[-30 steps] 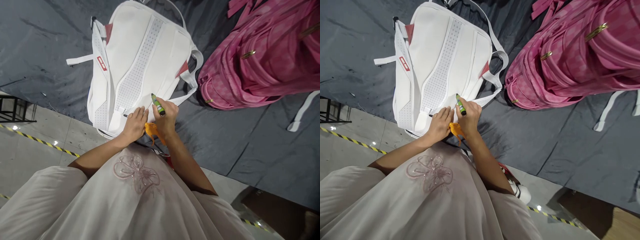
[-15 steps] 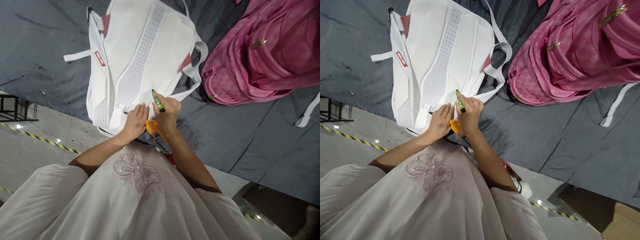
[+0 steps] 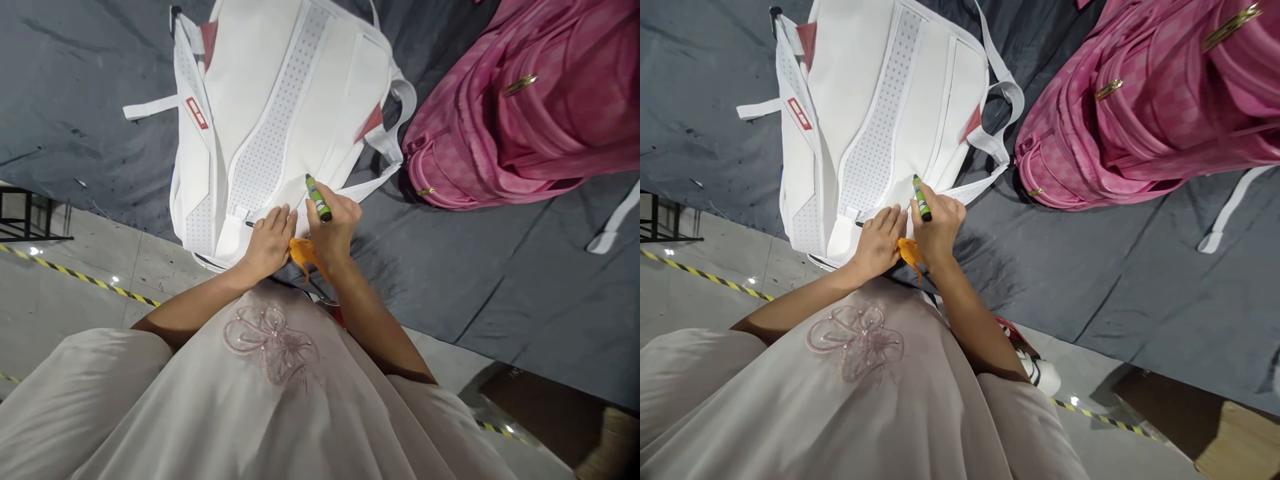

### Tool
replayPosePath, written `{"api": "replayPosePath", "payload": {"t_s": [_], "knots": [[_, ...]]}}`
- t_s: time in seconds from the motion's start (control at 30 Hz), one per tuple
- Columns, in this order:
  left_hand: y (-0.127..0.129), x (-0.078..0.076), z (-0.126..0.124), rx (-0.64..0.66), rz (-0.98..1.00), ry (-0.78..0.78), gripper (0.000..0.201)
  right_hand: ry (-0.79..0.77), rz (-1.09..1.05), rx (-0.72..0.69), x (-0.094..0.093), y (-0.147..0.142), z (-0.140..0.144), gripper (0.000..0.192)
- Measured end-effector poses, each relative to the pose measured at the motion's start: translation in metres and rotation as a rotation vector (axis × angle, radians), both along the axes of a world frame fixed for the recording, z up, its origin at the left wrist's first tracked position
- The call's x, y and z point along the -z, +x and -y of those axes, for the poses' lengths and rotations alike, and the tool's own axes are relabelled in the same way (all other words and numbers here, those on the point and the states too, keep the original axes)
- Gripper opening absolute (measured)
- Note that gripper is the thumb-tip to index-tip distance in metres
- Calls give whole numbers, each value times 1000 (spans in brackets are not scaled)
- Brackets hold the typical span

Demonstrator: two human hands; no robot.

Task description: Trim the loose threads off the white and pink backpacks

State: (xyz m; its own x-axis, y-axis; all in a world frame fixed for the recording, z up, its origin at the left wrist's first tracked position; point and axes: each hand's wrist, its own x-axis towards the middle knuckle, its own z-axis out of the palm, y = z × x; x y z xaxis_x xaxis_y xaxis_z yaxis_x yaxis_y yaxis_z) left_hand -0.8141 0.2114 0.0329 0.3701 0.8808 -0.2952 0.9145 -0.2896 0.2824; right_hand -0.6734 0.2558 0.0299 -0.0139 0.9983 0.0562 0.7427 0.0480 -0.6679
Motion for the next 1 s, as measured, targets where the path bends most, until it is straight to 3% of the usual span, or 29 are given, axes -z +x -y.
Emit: {"api": "replayPosePath", "payload": {"t_s": [0.13,0.27,0.37,0.5,0.6,0.77,0.9,1.0], "knots": [[1,2,0,-2,6,-1,68,-52,-51,-131,0,4,-2,27],[1,2,0,-1,6,0,67,-22,-15,-82,-3,8,-6,30],[1,2,0,4,-4,10,66,-45,-27,-175,-5,11,-10,27],[0,1,0,0,4,9,66,-59,-25,-150,-6,13,-12,29],[0,1,0,0,5,0,65,-93,-60,-223,-6,11,-10,26],[0,2,1,-3,12,4,66,-59,-29,-124,-4,10,-8,30],[1,2,1,-8,14,6,63,-114,-81,-249,-3,10,-7,27],[1,2,1,-5,22,6,67,-72,-27,-122,-5,8,-4,31]]}}
